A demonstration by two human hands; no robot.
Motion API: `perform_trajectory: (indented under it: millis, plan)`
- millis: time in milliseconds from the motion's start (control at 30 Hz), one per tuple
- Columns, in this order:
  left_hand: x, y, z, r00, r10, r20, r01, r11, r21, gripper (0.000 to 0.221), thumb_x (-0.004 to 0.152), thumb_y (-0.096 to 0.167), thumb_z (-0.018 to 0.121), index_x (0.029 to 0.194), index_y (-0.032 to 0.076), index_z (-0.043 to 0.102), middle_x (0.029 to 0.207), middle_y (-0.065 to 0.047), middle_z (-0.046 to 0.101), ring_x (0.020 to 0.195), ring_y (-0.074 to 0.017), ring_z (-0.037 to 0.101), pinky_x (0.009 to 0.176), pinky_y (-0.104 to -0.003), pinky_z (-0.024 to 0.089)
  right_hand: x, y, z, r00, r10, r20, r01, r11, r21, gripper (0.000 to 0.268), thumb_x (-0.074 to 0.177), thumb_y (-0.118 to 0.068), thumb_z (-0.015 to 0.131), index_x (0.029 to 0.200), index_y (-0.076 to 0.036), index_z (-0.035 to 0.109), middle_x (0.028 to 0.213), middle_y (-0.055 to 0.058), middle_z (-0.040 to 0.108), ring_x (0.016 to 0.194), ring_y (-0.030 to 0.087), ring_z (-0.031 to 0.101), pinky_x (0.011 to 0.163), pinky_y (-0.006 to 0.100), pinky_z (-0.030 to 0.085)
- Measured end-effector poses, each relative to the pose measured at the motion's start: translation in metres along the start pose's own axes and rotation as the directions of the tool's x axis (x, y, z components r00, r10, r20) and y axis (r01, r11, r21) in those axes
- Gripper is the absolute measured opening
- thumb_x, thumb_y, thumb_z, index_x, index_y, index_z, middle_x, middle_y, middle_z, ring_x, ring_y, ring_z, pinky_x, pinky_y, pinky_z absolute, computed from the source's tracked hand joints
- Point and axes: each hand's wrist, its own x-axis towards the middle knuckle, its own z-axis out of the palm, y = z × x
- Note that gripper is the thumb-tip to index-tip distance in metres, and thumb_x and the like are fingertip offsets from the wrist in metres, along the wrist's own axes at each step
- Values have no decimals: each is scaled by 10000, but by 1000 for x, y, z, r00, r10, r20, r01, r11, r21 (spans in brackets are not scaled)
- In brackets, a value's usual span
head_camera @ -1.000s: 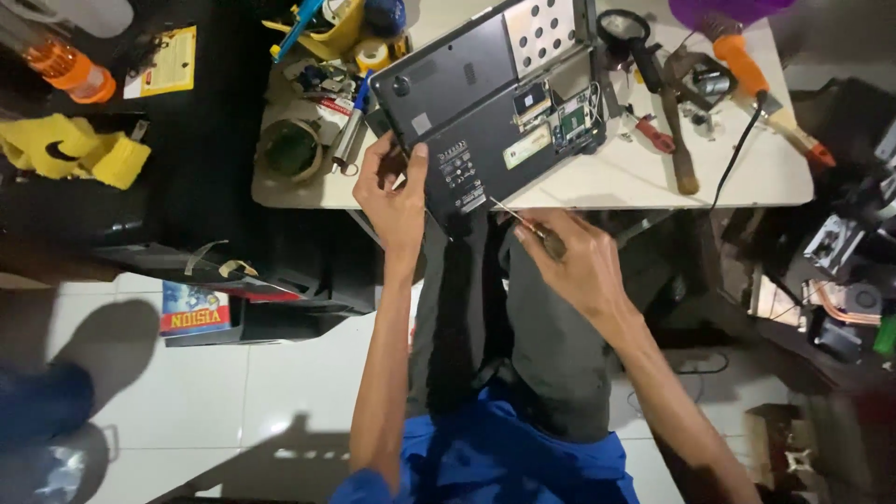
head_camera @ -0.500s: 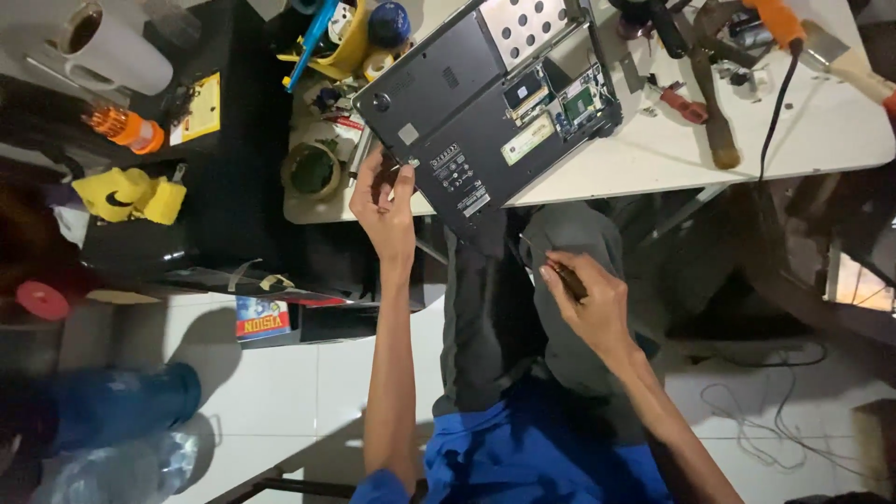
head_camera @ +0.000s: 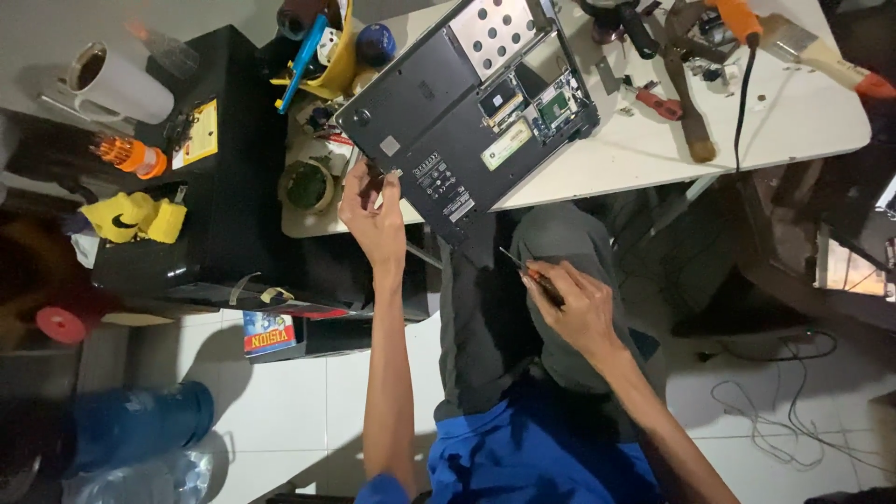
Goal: Removing an optical drive from a laptop during disassembly at a repair bench.
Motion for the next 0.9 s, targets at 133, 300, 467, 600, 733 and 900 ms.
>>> perform_trajectory:
  millis: [133, 300, 467, 600, 733, 900]
  plan:
    - [1, -20, 3, 999, -33, -3, 33, 997, -67, 263, 963, 93, 736, 1218, 40, 699, 1067, -147, 726, 958, -215, 700, 783, -406, 631, -3, 2, 0, 1000, -8, -15, 8, 1000, 24, 149, 868, -126, 816, 1005, -131, 758, 778, 58, 728, 665, 290, 714, 531, 320, 558]
    - [5, -8, 4, 998, 62, 12, -63, 998, 32, 271, 969, 109, 785, 1195, -5, 689, 1074, -215, 700, 1001, -284, 670, 860, -464, 555, -8, 11, -9, 969, 243, 37, -245, 943, 223, 127, 975, -134, 671, 1070, -67, 722, 739, 102, 746, 675, 310, 732, 615, 383, 585]
    - [7, -17, -3, 980, 181, 84, -189, 978, 94, 173, 1023, 23, 771, 1176, -26, 704, 1034, -241, 678, 986, -366, 683, 886, -462, 522, -1, 68, -41, 915, 401, -40, -370, 875, 313, 148, 1049, -127, 520, 1103, -40, 628, 764, 112, 718, 687, 278, 700, 692, 419, 575]
    - [5, 3, 5, 972, 206, 110, -212, 976, 50, 221, 1092, 61, 707, 1253, -78, 645, 1132, -239, 665, 1025, -326, 644, 916, -459, 530, 42, 108, -103, 895, 416, -164, -397, 908, 135, 138, 1062, -145, 537, 955, -66, 501, 735, 88, 528, 704, 221, 508, 678, 411, 420]
    - [10, 8, 5, 968, 205, 143, -209, 978, 12, 334, 1132, 117, 658, 1316, -145, 563, 1220, -288, 639, 1083, -340, 616, 928, -450, 544, 87, 153, -155, 911, 350, -216, -376, 922, -93, 293, 1075, -187, 606, 821, -93, 494, 678, -17, 308, 652, 110, 322, 605, 352, 275]
    - [15, 22, 10, 936, 291, 199, -310, 948, 70, 357, 1185, 161, 623, 1345, -153, 569, 1286, -334, 616, 1186, -409, 600, 991, -505, 519, 121, 201, -182, 913, 387, -133, -408, 881, -240, 190, 1057, -133, 601, 919, -35, 686, 673, 10, 442, 591, 128, 383, 540, 319, 301]
